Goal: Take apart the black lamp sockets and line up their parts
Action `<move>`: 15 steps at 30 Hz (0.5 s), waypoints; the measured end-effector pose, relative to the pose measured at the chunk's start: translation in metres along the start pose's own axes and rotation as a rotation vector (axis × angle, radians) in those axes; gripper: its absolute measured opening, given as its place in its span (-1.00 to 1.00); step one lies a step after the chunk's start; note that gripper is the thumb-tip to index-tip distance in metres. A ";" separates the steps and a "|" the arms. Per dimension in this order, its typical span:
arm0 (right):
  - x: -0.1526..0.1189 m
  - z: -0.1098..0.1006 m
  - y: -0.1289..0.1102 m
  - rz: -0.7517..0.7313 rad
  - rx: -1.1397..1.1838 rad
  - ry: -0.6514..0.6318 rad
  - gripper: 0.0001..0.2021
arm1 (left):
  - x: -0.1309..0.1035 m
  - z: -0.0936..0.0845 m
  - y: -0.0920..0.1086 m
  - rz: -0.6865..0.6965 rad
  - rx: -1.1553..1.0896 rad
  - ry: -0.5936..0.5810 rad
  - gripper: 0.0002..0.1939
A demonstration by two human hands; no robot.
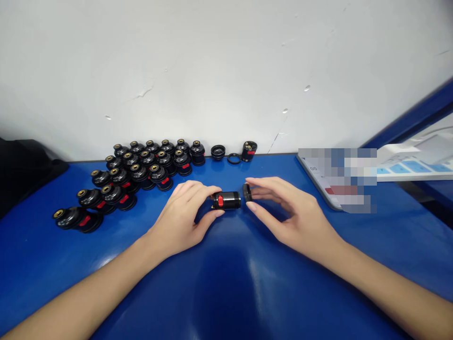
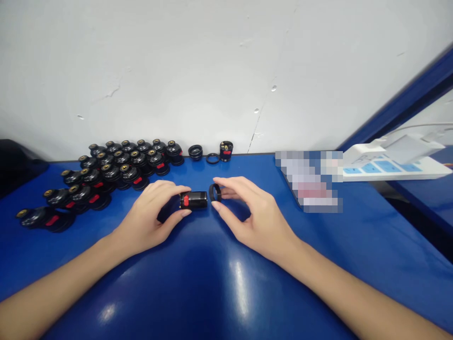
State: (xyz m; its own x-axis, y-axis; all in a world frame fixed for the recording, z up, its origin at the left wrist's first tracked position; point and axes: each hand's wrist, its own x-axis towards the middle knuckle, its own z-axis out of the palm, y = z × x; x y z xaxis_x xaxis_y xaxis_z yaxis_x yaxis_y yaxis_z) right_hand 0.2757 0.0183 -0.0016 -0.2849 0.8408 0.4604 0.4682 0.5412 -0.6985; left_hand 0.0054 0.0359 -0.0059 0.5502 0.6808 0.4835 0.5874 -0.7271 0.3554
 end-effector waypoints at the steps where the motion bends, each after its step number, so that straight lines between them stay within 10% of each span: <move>1: -0.001 0.001 -0.001 0.010 0.062 -0.008 -0.57 | 0.000 0.000 0.000 0.003 -0.004 0.001 -0.66; 15: -0.001 0.007 0.007 -0.009 0.387 -0.075 -0.59 | 0.000 -0.001 0.001 0.026 -0.067 -0.030 -0.69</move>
State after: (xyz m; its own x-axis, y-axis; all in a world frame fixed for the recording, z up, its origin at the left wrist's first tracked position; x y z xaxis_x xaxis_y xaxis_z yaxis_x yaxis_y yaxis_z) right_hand 0.2739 0.0218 -0.0107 -0.3546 0.8270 0.4362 0.1190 0.5027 -0.8563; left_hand 0.0055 0.0352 -0.0048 0.5825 0.6634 0.4697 0.5320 -0.7480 0.3968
